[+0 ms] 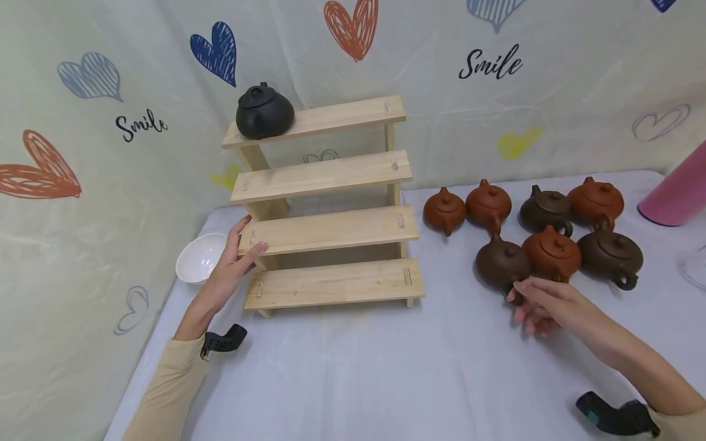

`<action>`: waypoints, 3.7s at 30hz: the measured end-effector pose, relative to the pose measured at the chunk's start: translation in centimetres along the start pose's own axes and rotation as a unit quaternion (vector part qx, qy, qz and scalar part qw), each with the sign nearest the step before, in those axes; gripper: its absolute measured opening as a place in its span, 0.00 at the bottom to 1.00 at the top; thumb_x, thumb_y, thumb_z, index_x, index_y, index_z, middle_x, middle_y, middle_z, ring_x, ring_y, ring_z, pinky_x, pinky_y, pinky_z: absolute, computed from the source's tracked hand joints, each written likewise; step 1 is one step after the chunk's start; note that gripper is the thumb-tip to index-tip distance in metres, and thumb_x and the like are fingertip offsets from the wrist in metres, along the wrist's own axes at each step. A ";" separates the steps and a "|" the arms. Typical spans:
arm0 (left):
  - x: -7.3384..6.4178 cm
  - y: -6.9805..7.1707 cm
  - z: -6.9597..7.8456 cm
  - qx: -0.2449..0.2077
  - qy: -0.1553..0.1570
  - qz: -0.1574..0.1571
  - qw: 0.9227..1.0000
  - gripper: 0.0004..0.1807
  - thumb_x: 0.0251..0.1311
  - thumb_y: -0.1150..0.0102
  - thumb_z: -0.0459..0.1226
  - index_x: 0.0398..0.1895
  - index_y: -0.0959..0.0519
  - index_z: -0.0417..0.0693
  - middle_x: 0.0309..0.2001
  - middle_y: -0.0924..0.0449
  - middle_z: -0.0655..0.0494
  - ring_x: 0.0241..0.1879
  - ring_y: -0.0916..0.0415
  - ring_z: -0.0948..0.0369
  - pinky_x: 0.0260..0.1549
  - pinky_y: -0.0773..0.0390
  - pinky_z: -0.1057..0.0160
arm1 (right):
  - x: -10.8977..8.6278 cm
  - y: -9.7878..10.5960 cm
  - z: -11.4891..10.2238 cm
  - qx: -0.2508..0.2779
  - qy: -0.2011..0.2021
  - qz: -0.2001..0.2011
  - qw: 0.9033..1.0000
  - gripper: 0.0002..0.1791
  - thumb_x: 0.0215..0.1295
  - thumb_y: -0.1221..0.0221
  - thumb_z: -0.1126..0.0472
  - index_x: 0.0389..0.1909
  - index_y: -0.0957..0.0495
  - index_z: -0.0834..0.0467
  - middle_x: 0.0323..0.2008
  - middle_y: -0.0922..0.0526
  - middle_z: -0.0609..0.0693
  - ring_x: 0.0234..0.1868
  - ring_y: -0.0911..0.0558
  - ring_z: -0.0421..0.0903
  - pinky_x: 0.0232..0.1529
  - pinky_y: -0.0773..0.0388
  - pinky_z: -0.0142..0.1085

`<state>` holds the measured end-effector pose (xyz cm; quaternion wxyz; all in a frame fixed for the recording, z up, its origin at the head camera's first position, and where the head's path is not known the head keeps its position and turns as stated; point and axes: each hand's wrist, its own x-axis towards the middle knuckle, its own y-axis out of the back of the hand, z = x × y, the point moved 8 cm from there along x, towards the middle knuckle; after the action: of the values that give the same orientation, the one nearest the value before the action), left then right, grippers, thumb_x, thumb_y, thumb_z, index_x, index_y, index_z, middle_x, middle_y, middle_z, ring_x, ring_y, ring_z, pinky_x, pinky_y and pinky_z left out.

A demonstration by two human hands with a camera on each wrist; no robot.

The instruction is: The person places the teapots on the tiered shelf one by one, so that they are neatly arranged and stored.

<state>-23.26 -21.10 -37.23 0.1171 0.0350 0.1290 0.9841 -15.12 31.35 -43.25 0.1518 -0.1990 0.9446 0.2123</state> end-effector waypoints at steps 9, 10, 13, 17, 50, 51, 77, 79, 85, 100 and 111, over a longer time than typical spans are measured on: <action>0.3 -0.2 0.0 0.001 -0.001 -0.004 1.000 0.45 0.79 0.47 0.46 0.85 0.64 0.55 0.82 0.58 0.44 0.77 0.48 0.50 0.74 0.47 0.43 | 0.2 -0.3 0.2 0.048 -0.021 -0.053 0.997 0.23 0.89 0.65 0.54 0.53 0.21 0.56 0.40 0.13 0.47 0.33 0.17 0.50 0.34 0.19 0.38; 0.3 -0.2 0.1 0.001 -0.002 -0.003 1.000 0.45 0.79 0.47 0.46 0.85 0.64 0.55 0.82 0.59 0.44 0.77 0.49 0.51 0.74 0.47 0.43 | 0.2 -0.3 0.2 0.050 -0.024 -0.056 0.997 0.23 0.89 0.65 0.54 0.53 0.21 0.56 0.40 0.13 0.47 0.33 0.17 0.50 0.34 0.18 0.38; 0.2 -0.2 0.2 -0.001 -0.001 -0.002 1.000 0.45 0.79 0.47 0.46 0.85 0.64 0.55 0.82 0.59 0.44 0.77 0.50 0.51 0.75 0.48 0.44 | 0.2 -0.3 0.2 0.059 -0.041 -0.063 0.995 0.23 0.89 0.65 0.52 0.53 0.21 0.56 0.42 0.13 0.47 0.33 0.16 0.52 0.35 0.17 0.39; 0.0 -0.1 0.2 -0.002 0.002 -0.001 1.000 0.45 0.79 0.47 0.46 0.85 0.64 0.55 0.82 0.58 0.45 0.77 0.48 0.50 0.74 0.46 0.43 | 0.3 -0.3 0.4 0.069 -0.045 -0.075 0.994 0.24 0.89 0.64 0.51 0.53 0.21 0.56 0.43 0.13 0.48 0.34 0.16 0.52 0.35 0.16 0.40; 0.1 -0.1 0.1 0.006 0.005 0.002 1.000 0.45 0.79 0.47 0.47 0.85 0.64 0.56 0.83 0.60 0.45 0.77 0.50 0.51 0.74 0.46 0.42 | -0.8 0.1 -1.7 0.124 0.074 -0.140 0.980 0.23 0.88 0.66 0.62 0.53 0.19 0.58 0.45 0.12 0.55 0.37 0.19 0.48 0.37 0.19 0.36; 0.1 -0.1 0.0 0.006 0.006 0.003 1.000 0.45 0.79 0.47 0.47 0.85 0.64 0.56 0.83 0.60 0.45 0.78 0.50 0.51 0.74 0.46 0.42 | -0.9 0.2 -2.1 0.116 0.077 -0.139 0.980 0.23 0.88 0.66 0.63 0.53 0.19 0.58 0.45 0.12 0.55 0.37 0.18 0.48 0.37 0.19 0.36; 0.1 -0.3 0.0 -0.004 0.003 0.004 1.000 0.45 0.79 0.46 0.45 0.85 0.64 0.54 0.81 0.57 0.43 0.76 0.48 0.49 0.74 0.46 0.43 | 2.3 -3.5 -24.1 -0.009 0.220 -0.095 0.971 0.21 0.87 0.56 0.55 0.44 0.22 0.68 0.38 0.16 0.62 0.30 0.19 0.55 0.30 0.20 0.41; 0.0 -0.1 0.1 -0.004 0.002 0.008 1.000 0.45 0.79 0.46 0.45 0.85 0.63 0.54 0.81 0.57 0.42 0.77 0.49 0.49 0.74 0.46 0.43 | 3.2 -3.7 -25.7 0.005 0.225 -0.098 0.969 0.21 0.86 0.54 0.54 0.44 0.23 0.68 0.37 0.16 0.62 0.30 0.19 0.54 0.29 0.21 0.40; 0.0 0.0 0.2 -0.003 0.001 0.007 1.000 0.44 0.79 0.46 0.45 0.85 0.63 0.54 0.81 0.56 0.42 0.76 0.48 0.49 0.75 0.46 0.44 | 5.6 -3.1 -29.4 0.063 0.239 -0.085 0.965 0.20 0.83 0.48 0.52 0.42 0.22 0.67 0.33 0.14 0.60 0.28 0.18 0.50 0.27 0.20 0.36; -0.1 0.0 0.1 0.007 0.003 0.008 1.000 0.44 0.80 0.48 0.46 0.85 0.64 0.56 0.83 0.60 0.44 0.79 0.54 0.51 0.76 0.49 0.43 | 11.2 -2.0 -34.1 0.112 0.188 -0.025 0.975 0.20 0.79 0.43 0.50 0.40 0.20 0.66 0.30 0.13 0.58 0.26 0.16 0.47 0.31 0.17 0.35; 0.0 0.0 0.1 0.009 0.000 0.007 1.000 0.44 0.79 0.47 0.46 0.85 0.64 0.55 0.83 0.61 0.45 0.80 0.55 0.51 0.76 0.50 0.43 | 13.2 -2.0 -34.9 0.123 0.183 -0.013 0.975 0.21 0.80 0.44 0.50 0.42 0.21 0.68 0.30 0.12 0.58 0.26 0.14 0.46 0.30 0.17 0.35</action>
<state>-23.27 -21.05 -37.14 0.1101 0.0371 0.1380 0.9836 -32.80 9.45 -18.69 0.0025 -0.2269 0.9725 0.0521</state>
